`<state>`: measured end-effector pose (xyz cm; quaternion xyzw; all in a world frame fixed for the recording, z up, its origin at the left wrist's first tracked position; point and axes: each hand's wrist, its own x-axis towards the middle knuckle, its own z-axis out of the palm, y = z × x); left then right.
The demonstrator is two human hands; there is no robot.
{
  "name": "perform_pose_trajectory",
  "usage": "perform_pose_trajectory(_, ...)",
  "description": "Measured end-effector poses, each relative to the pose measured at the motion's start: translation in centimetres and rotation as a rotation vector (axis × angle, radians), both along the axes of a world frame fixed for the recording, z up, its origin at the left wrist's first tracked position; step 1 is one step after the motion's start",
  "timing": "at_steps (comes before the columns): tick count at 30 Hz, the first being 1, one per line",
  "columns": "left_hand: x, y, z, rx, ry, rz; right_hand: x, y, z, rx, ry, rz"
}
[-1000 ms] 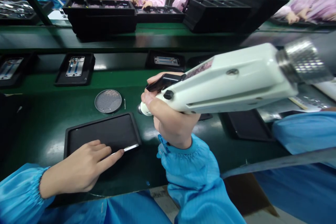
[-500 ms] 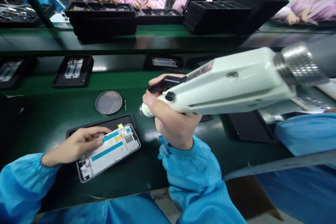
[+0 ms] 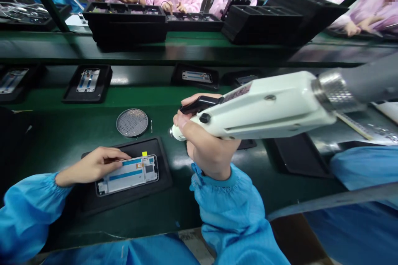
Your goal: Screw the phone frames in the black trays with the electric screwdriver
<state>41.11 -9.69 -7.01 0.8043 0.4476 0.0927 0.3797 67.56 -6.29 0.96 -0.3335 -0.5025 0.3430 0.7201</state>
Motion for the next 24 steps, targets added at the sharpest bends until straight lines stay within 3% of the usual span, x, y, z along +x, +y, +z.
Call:
perform_pose_trajectory(5,-0.8,0.9,-1.4,0.300,0.205,0.062,0.1,0.2,-0.3,-0.003,-0.003,0.000)
perform_pose_trajectory(11,-2.3,1.2,-2.7,0.385,0.322,0.043,0.3,0.4,0.1,-0.046,0.054,-0.018)
perform_pose_trajectory(15,-4.1,-0.2,-2.0,0.376,0.304,0.007,1.2,0.4,0.7,-0.033,0.084,-0.007)
perform_pose_trajectory(18,-5.2,-0.8,-0.6,0.374,0.281,0.066,2.1,0.6,0.9,-0.050,0.100,-0.035)
perform_pose_trajectory(21,-5.7,1.8,0.6,0.397,0.297,0.210,2.8,1.1,0.5,-0.087,0.126,-0.051)
perform_pose_trajectory(24,-5.3,8.0,1.4,0.425,0.359,0.382,3.1,1.6,-0.3,-0.107,0.067,-0.064)
